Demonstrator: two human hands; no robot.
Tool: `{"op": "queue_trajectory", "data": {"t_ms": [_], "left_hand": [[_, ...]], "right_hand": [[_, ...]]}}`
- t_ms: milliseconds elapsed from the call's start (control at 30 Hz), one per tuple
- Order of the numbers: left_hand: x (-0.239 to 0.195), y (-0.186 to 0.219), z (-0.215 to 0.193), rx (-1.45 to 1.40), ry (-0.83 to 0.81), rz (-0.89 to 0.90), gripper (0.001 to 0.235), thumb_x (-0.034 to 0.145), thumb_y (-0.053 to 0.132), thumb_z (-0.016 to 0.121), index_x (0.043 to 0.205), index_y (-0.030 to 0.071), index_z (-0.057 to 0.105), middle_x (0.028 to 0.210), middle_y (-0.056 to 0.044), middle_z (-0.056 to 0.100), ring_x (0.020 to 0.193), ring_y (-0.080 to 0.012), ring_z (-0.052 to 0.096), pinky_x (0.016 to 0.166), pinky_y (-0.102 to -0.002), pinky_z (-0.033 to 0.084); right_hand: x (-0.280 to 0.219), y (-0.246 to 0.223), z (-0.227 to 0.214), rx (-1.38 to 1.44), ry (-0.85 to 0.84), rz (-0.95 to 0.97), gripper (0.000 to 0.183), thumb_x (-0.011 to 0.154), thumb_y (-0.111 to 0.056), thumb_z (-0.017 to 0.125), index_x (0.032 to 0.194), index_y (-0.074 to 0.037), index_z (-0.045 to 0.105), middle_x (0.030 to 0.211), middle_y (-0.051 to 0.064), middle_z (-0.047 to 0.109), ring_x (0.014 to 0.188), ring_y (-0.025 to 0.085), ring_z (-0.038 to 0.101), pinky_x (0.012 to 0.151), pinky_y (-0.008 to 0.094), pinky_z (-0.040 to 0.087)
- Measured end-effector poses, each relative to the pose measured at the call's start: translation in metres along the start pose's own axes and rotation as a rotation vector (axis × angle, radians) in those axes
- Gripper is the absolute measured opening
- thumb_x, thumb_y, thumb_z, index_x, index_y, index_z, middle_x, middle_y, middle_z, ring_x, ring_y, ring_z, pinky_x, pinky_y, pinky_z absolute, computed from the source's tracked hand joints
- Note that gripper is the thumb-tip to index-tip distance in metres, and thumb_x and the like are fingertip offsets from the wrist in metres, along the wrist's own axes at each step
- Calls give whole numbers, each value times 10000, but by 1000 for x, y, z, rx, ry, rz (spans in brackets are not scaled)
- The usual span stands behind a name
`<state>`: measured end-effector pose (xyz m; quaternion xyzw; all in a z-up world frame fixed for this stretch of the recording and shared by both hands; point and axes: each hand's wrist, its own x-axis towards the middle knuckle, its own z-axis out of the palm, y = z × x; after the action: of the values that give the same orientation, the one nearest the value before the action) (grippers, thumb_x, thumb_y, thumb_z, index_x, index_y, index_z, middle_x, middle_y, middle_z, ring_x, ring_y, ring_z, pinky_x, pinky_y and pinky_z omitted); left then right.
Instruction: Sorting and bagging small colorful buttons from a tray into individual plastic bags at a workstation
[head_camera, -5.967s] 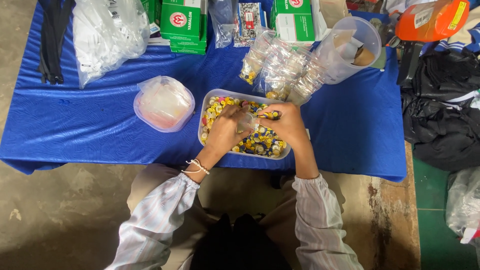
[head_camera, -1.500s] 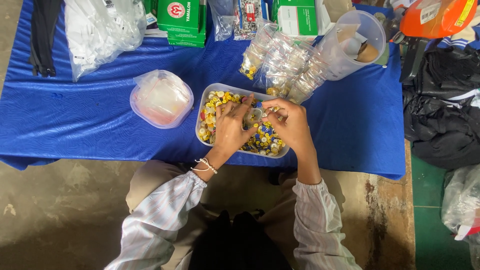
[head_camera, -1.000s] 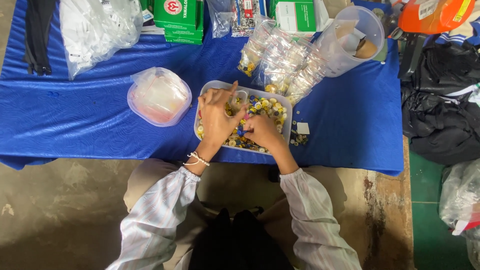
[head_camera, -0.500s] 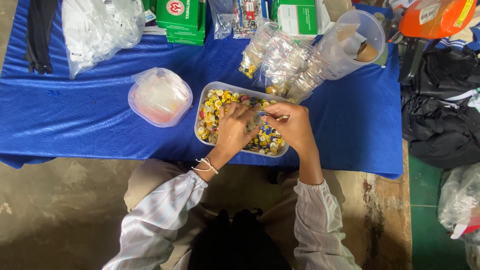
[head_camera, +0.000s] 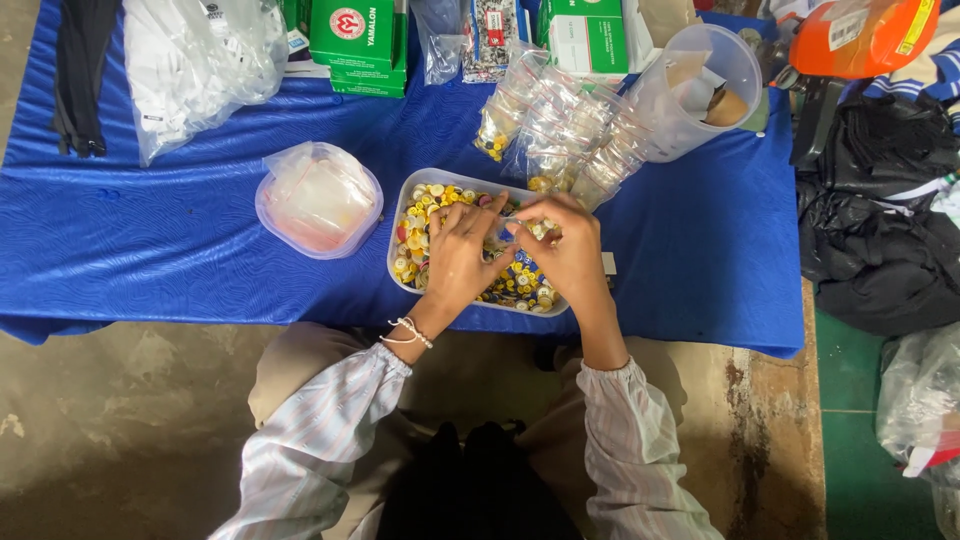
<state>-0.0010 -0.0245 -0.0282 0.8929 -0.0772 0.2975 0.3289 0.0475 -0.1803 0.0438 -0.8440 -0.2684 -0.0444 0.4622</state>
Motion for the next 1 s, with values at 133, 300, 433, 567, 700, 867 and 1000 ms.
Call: {"op": "queue_trajectory", "data": {"t_ms": [133,300,433,567,700,867,1000], "left_hand": [[3,0,-3,13,21,-1,629,785,175,855,1364,57,639,902,-90,725,946,-231,616,980,-423,343],[13,-10,-10,-741,-239,-262,672,760,190,919,1323,-15,616,1130,-231,719,1117,-412,644,1036,-558,412],[12,-13,-23,-1018,-283,-389,240,864,94,836,1063,4,734,874,-143,756,888,-206,710,867,-379,534],[13,-14,-23,-981,-278,-331,160,859,73,828,1000,49,755,882,-144,768,900,-244,706,858,-434,522],[14,-36,-26,-945,-264,-487,452,893,230,841,1240,53,611,1114,-202,687,1091,-370,662,944,-545,530],[20,-34,-56,-425,-170,-404,295,939,184,734,1207,82,665,1065,-109,708,1046,-342,643,932,-612,481],[11,-3,-85,69,-424,-533,477,951,317,686,1337,52,590,1347,-161,525,1238,-401,459,955,-730,434]], "right_hand": [[2,-11,0,-73,-107,-2,235,749,-39,861,954,-13,747,1019,236,707,915,416,729,660,447,654],[6,-1,-11,102,-215,48,131,821,66,717,941,21,748,845,212,763,833,334,757,698,442,625],[11,-1,-30,188,-294,104,120,887,26,702,995,-2,743,907,182,778,887,261,750,742,397,612],[15,-15,-32,198,-351,119,255,863,28,753,1114,5,710,892,215,768,856,318,760,687,378,633],[26,14,-62,115,-302,189,77,845,1,755,920,-7,767,849,161,778,813,182,727,683,356,591],[57,37,-91,-16,-248,230,87,808,-27,773,875,-75,801,753,116,753,683,172,712,646,304,579],[82,18,-87,-47,-207,201,131,850,-4,678,909,-74,773,739,107,731,680,139,701,668,282,581]]}}
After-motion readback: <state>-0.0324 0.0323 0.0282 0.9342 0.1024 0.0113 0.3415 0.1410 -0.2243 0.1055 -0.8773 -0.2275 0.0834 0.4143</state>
